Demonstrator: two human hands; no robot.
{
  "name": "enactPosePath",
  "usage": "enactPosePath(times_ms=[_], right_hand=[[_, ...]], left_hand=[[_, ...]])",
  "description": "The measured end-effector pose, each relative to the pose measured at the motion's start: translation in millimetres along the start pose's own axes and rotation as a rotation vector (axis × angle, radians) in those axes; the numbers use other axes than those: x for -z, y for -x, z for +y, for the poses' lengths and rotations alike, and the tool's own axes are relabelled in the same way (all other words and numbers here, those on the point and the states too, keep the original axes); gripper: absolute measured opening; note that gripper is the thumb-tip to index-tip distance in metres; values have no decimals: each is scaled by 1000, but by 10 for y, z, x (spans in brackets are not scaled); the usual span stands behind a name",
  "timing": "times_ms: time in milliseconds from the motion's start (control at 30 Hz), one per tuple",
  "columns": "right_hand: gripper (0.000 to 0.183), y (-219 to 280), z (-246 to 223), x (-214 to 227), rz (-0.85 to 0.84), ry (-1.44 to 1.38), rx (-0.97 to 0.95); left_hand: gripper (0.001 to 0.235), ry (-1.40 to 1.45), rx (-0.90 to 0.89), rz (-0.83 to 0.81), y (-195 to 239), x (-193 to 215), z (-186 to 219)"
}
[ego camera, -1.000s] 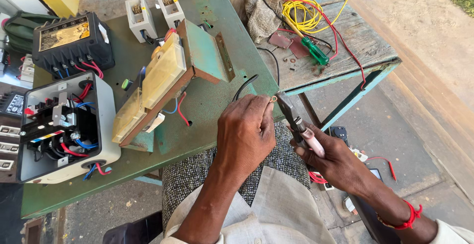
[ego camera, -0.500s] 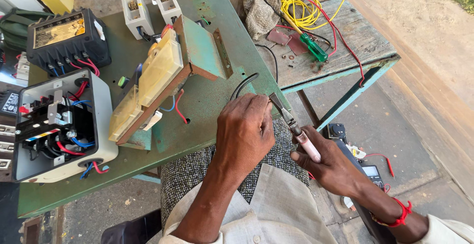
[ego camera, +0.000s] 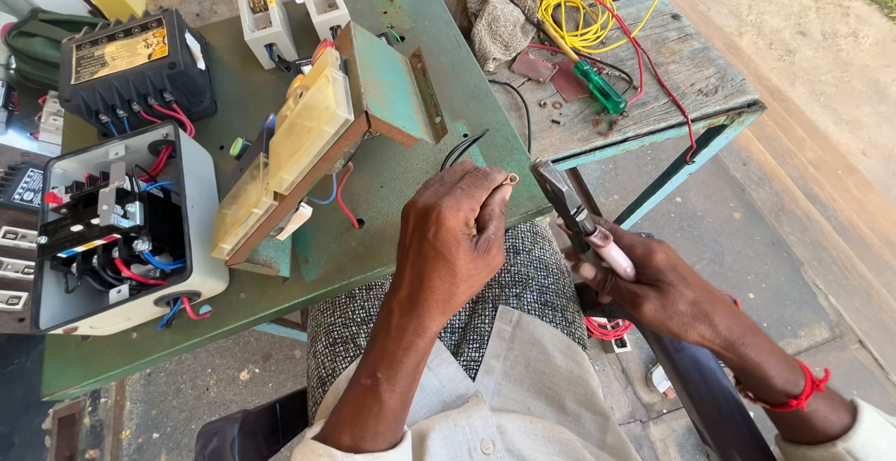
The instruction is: The person strips the insulation from a wire using a pair of pliers and then connects it to a metal component.
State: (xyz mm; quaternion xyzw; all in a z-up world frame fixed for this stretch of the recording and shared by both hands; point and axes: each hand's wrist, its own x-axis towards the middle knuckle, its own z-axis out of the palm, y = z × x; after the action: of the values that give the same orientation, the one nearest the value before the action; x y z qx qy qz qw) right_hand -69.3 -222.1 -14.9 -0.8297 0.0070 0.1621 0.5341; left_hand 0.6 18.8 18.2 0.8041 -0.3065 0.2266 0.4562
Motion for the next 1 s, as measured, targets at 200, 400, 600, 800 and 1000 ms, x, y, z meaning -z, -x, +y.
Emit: enactPosePath(times_ms=[200,400,600,800,1000], right_hand=[[65,70,-238,0,147,434,158],[59,114,-297,62,209,616,268],[60,89,-246,77,121,617,36],[69,70,-213,247,35,664,216],[66,90,-348,428,19,796,235]], left_hand=[[11,-24,-20,-55,-29,-4,20],[18,-83,-63,-100,-25,19,16],[25,-115,-112,-138,-1,7,10],[25,-102,-127,-195,21,23,-39],[23,-98,-118,-252,9,40,-64]])
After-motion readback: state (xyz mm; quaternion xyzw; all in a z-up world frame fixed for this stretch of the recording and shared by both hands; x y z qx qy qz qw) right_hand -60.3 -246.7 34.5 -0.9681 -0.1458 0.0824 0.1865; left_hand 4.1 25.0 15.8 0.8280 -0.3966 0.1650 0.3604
